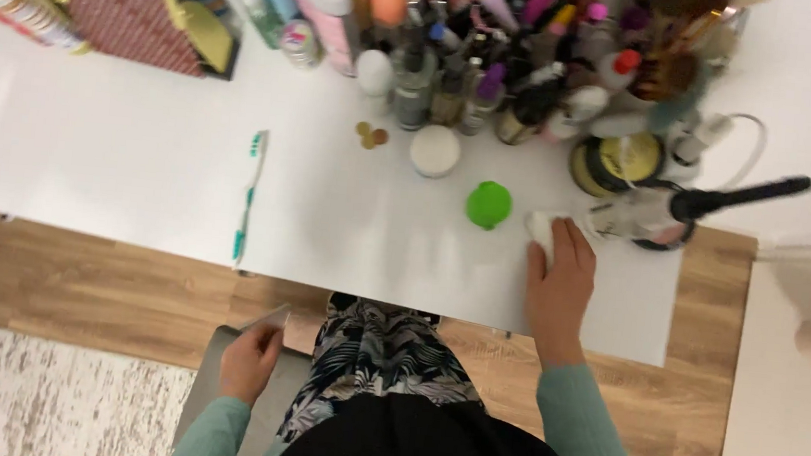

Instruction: The person wipes a white vanity surface with a tissue, then opens drawers to remove and rearrange cosmetic items, including a green pouch, small bottles, and a makeup palette. The person places items back into the drawers and continues to organize the contents.

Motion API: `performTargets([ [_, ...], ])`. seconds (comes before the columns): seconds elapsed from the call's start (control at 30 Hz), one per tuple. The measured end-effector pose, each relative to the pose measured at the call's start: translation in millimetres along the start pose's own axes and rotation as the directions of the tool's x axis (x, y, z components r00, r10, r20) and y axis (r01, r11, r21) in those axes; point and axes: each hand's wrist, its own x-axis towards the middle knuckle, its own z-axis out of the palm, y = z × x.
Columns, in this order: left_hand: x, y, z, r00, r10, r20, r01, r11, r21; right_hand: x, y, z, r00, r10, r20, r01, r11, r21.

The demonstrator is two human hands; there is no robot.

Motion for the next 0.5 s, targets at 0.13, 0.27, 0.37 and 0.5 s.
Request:
performTargets([
  [0.13,-0.8,-115.6,25.4,0.931,-0.341,0.132,0.330,0.939,0.094,-34.2,-21.9,12.3,0.979,-0.177,0.101,0.182,0.982,-0.045],
  [0.27,14.5,-193.4,46.0,0.735,-0.654,0.179,0.635,0.756,0.156,-50.8,-62.5,38.6,0.946,-0.313,0.088,0.314,0.949,0.003],
  [0.37,33.5,-241.8,60.4,0.659,-0.736,0.156,0.718,0.677,0.162,-49.4,-101.1,67.6,0.919,-0.383,0.099,0.381,0.924,0.038],
  [0.5,59.9,-303.0,82.6,0.728,-0.675,0.123,0.676,0.736,0.034,-39.5,-150.1,118.8,0.862,-0.494,0.115,0.491,0.869,0.054],
])
